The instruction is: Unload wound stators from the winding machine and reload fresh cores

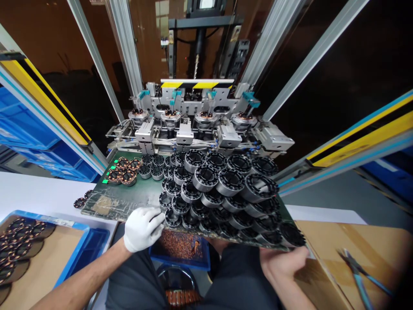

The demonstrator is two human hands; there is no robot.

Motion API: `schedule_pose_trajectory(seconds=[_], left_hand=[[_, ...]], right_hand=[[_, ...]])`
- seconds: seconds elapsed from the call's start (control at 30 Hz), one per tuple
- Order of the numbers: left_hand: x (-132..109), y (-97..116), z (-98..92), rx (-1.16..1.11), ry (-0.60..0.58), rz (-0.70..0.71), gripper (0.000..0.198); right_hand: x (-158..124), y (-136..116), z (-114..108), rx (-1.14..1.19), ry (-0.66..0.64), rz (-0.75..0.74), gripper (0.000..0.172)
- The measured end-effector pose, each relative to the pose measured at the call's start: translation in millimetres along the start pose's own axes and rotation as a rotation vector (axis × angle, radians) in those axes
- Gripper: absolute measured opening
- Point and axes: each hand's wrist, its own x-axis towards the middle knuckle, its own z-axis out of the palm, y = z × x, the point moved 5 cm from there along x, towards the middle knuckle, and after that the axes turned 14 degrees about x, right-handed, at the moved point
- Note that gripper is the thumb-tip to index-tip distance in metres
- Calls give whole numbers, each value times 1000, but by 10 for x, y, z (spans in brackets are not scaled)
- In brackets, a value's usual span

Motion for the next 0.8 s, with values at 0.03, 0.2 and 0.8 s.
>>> schedule_pose_trajectory(seconds=[0.03, 0.2, 0.8], left_hand=[[1, 2, -2, 0, 1, 2, 20], [15, 2, -15, 4, -3, -6, 21], [11, 6, -13, 6, 8, -1, 19]], right_hand=[[13, -13, -6, -24, -1, -11, 38], [59, -41, -22, -108, -11, -33, 36], [-126, 54, 142, -87, -27, -11, 36]])
